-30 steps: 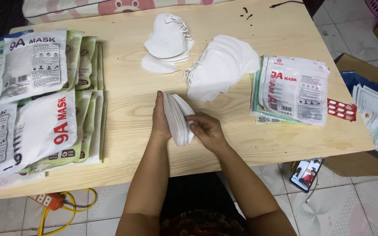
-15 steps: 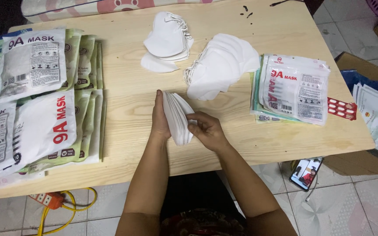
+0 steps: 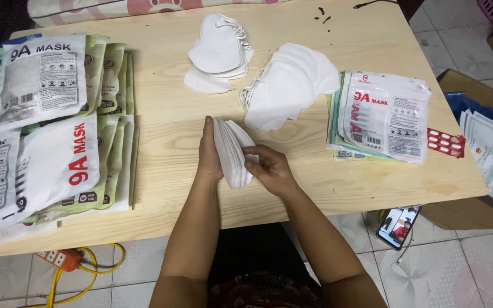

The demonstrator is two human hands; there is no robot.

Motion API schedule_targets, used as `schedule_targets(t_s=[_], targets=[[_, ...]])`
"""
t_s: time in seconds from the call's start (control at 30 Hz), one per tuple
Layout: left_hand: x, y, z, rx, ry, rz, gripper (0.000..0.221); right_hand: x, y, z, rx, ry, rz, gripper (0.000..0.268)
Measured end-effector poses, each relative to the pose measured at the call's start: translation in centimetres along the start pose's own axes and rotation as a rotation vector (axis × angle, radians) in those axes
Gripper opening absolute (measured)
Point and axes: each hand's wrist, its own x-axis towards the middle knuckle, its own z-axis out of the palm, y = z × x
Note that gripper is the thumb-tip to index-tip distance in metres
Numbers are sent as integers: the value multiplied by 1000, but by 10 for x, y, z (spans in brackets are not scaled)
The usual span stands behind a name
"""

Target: Packaging individual face masks into plastic bags

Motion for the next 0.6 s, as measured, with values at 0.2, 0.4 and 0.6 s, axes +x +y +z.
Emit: schedule_targets(t_s=[0.2,0.4,0.6], targets=[[-7,6,4,-16,-22,-22,47,-12,30,-19,34,23,41,28],[-11,11,5,-31,-17,-33,47,-7,23,-12,76,11,40,28],[-3,5,-4,-18,-29,-43,46,-15,47,-27,-8,0,106,29]])
